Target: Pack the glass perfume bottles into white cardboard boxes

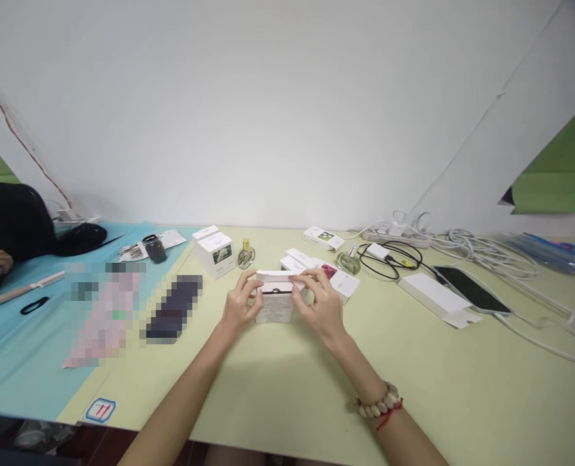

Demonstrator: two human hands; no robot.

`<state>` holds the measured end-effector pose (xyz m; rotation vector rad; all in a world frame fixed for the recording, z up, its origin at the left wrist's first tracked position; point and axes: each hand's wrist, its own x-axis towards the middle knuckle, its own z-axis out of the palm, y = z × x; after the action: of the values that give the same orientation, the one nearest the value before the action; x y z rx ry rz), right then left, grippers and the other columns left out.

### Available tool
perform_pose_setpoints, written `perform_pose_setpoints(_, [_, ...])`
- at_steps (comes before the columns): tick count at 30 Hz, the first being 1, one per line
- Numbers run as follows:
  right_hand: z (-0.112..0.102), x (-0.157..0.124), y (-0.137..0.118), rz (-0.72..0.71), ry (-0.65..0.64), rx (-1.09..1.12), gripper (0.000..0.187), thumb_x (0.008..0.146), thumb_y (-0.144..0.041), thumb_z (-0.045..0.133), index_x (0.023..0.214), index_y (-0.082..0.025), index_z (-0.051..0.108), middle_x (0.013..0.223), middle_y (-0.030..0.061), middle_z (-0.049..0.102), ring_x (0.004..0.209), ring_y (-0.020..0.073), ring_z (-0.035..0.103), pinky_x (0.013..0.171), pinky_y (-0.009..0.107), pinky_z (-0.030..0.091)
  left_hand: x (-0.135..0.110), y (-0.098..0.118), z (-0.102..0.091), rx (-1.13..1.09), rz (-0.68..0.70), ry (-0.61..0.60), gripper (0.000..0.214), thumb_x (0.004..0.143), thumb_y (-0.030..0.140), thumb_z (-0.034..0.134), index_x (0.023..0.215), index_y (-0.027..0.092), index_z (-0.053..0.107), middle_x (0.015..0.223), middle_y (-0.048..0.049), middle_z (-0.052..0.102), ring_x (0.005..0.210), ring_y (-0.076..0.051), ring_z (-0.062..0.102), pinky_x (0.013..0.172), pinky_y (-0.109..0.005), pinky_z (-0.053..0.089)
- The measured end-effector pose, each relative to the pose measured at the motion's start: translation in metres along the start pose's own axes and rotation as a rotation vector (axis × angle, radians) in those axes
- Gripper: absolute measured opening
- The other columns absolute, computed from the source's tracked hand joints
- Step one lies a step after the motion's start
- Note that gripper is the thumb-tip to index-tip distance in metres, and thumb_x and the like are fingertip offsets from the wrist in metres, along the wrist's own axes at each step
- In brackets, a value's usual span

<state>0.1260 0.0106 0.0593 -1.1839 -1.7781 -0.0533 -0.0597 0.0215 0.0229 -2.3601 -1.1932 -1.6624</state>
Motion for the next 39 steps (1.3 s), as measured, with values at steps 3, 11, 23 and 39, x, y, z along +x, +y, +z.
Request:
perform_pose_setpoints(3, [0.001, 0.0, 0.0, 0.043, 0.097, 0.021, 0.018, 0.079, -0.026, 0.05, 0.087, -0.02, 0.064, 0.087, 0.0037, 0.059, 0.064, 0.0116, 0.053, 0.05, 0.022, 0.041, 0.0, 0.001, 0.001, -0.012, -0.012, -0.016, 0.01, 0.083, 0.021, 0.045, 0.089, 0.018, 0.053, 0.108, -0.0087, 0.052, 0.09, -0.012, 0.057, 0.058, -0.017, 0.052])
perform_pose_setpoints(11, [0.008, -0.003, 0.004, -0.081, 0.104, 0.146, 0.017, 0.079, -0.021, 0.052, 0.09, -0.021, 0.065, 0.091, 0.0043, 0.065, 0.072, 0.0132, 0.059, 0.054, 0.023, 0.047, 0.003, 0.013, 0.001, 0.004, -0.095, -0.058, 0.018, 0.087, 0.018, 0.035, 0.093, 0.018, 0.052, 0.12, -0.0105, 0.05, 0.108, -0.015, 0.052, 0.074, -0.023, 0.048])
perform_pose_setpoints(23, [0.009, -0.003, 0.0, -0.06, -0.058, 0.251, 0.019, 0.079, -0.023, 0.053, 0.09, -0.024, 0.068, 0.092, 0.0046, 0.063, 0.077, 0.0146, 0.058, 0.047, 0.022, 0.043, 0.003, 0.021, 0.006, -0.032, -0.218, -0.128, 0.036, 0.089, 0.028, 0.038, 0.123, 0.02, 0.033, 0.142, -0.0139, 0.028, 0.12, -0.017, 0.045, 0.084, -0.026, 0.045])
perform_pose_setpoints(39, [0.002, 0.002, -0.003, 0.079, -0.065, 0.457, 0.016, 0.082, -0.029, 0.053, 0.09, -0.023, 0.066, 0.09, 0.0048, 0.063, 0.087, 0.0168, 0.057, 0.059, 0.025, 0.052, 0.011, 0.018, -0.001, -0.066, -0.057, -0.179, 0.024, 0.087, 0.025, 0.043, 0.102, 0.022, 0.061, 0.145, -0.0086, 0.025, 0.124, -0.023, 0.041, 0.096, -0.039, 0.042])
